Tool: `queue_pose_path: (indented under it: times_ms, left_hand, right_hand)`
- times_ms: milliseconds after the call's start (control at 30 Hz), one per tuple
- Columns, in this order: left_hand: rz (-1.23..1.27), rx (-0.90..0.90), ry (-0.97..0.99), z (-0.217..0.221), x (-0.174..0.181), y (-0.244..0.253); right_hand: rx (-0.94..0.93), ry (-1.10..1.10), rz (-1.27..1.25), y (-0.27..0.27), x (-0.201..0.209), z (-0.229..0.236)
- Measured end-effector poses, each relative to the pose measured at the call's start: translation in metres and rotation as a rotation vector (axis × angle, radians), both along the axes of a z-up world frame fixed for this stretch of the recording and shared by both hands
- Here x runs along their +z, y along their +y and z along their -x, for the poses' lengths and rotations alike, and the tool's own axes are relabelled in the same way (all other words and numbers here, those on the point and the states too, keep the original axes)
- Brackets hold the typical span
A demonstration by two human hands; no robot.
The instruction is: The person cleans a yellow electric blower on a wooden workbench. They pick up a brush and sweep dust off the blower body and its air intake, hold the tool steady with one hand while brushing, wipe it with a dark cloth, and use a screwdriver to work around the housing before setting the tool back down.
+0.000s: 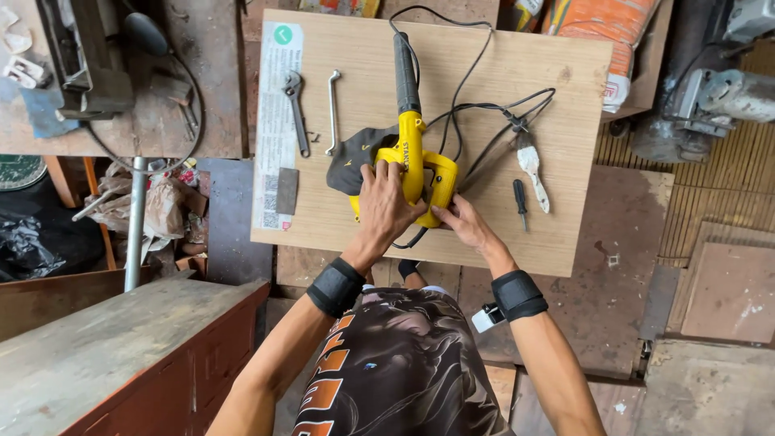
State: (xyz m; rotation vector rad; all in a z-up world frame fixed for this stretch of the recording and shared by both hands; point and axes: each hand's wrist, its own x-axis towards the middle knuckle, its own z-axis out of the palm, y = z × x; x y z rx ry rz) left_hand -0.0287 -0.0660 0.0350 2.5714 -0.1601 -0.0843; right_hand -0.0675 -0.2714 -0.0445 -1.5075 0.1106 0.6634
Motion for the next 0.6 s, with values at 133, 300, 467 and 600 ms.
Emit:
queue_pose_path:
  times_ms: [133, 300, 467, 600]
  left_hand:
    - [-0.028, -0.108, -0.156, -0.003, 0.010, -0.011]
    - [-0.114, -0.186, -0.084, -0.013, 0.009, -0.016]
    - [-0.008, -0.351, 0.019, -0.013, 0.012, -0.010]
    - [0.032, -0.408, 0.058, -0.004, 0.008, -0.017]
  right_hand:
    - [0.087, 0.158, 0.150, -0.025, 0.007, -0.004]
    - [0.007, -0.038, 0.556, -0.086, -0.018, -0.004]
    - [0.027, -0.123, 0.849, -0.081, 0.027, -0.035]
    - [0.341, -0.339, 1.065, -0.062, 0.020, -0.052]
